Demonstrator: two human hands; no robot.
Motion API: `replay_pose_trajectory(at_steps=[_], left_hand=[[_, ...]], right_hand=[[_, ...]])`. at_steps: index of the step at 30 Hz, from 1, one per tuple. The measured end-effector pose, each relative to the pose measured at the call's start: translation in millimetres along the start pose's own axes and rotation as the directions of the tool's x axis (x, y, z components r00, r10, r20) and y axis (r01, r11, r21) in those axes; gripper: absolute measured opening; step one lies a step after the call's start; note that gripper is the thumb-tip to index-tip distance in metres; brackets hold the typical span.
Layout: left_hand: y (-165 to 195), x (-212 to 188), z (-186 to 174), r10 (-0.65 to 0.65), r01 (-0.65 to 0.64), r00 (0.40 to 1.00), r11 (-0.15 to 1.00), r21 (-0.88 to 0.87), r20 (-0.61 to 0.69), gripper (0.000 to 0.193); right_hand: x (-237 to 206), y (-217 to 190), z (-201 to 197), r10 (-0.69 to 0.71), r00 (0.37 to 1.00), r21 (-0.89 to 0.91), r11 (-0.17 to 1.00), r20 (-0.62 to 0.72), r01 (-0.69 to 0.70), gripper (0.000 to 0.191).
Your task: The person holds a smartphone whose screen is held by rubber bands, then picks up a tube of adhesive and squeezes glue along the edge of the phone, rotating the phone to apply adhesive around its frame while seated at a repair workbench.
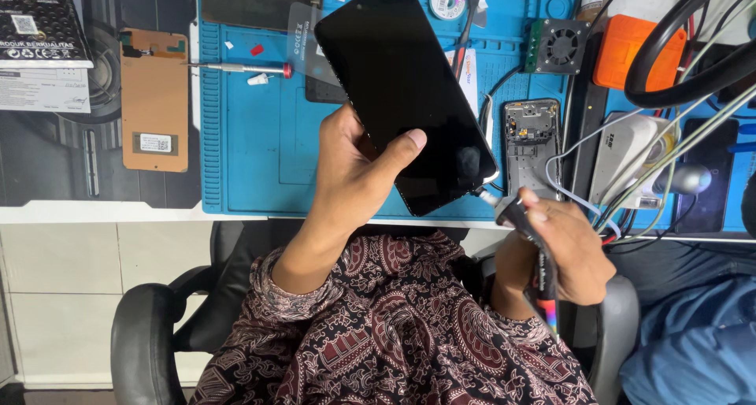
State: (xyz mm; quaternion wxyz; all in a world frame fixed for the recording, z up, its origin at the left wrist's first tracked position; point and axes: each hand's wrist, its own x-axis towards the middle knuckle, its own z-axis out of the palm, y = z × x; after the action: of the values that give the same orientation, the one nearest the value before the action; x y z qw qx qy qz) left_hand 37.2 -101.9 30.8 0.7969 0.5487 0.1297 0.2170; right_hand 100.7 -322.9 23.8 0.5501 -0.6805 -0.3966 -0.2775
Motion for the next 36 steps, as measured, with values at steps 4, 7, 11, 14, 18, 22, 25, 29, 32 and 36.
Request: replay_pose_trajectory(at_steps=[4,7,11,14,18,22,25,29,32,36], left_hand=[[1.1,0.7,-0.5,-0.016,0.016,1.000,1.000,0.024,-0.002,0.013],[1.8,1.2,-0.3,-0.007,0.007,1.000,1.000,0.026,0.009,0.013],[1.8,1.9,0.7,-0.007,0.007,1.000,0.999,0.033,-0.006,0.012],[2.4,1.7,-0.2,-0.010,0.010,1.000,1.000,0.023,0.010,0.012],[2.2,1.3,0.1,-0.014,0.014,1.000,1.000,0.014,0.003,0.013],[1.7,0.9,-0.2,-0.015,0.015,1.000,1.000,0.003,-0.004,0.013],[1.4,0.6,-0.1,-0.004,0.004,1.000,1.000,0.004,0.001,0.013],[1.5,-0.2,-1.1,-0.010,0.010,1.000,0.999,0.030,-0.004,0.013],[1.4,-1.0,-0.9,-0.002,0.002,1.000,1.000,0.000,0.011,0.012],[1.6,-0.6,-1.0,-0.011,0.011,1.000,1.000,0.014,0.000,0.013]], right_hand=[[-0.4,0.0,1.1,0.035,0.998,0.047,0.998,-0.051,-0.033,0.018],[-1.8,0.0,2.3,-0.039,0.999,0.059,0.998,0.026,0.038,0.030],[-3.9,1.7,3.2,0.020,0.998,-0.027,0.999,-0.065,-0.021,0.018],[-4.1,2.6,3.7,-0.031,0.998,0.058,0.998,-0.059,0.035,0.026],[-2.7,0.7,3.1,0.015,0.999,-0.062,0.998,-0.051,-0.018,0.015],[-2.1,-2.2,2.5,0.022,1.000,0.025,0.999,-0.007,-0.022,0.019],[-2.3,-2.4,4.0,0.053,0.994,-0.003,0.999,-0.096,-0.053,0.016],[-2.0,-1.0,6.5,0.011,0.998,-0.078,0.997,-0.069,-0.017,0.014],[-1.1,-0.7,7.5,0.003,0.995,-0.011,1.000,-0.099,-0.005,0.017],[0.4,-1.5,7.1,0.032,0.994,-0.087,0.995,-0.107,-0.042,0.012]])
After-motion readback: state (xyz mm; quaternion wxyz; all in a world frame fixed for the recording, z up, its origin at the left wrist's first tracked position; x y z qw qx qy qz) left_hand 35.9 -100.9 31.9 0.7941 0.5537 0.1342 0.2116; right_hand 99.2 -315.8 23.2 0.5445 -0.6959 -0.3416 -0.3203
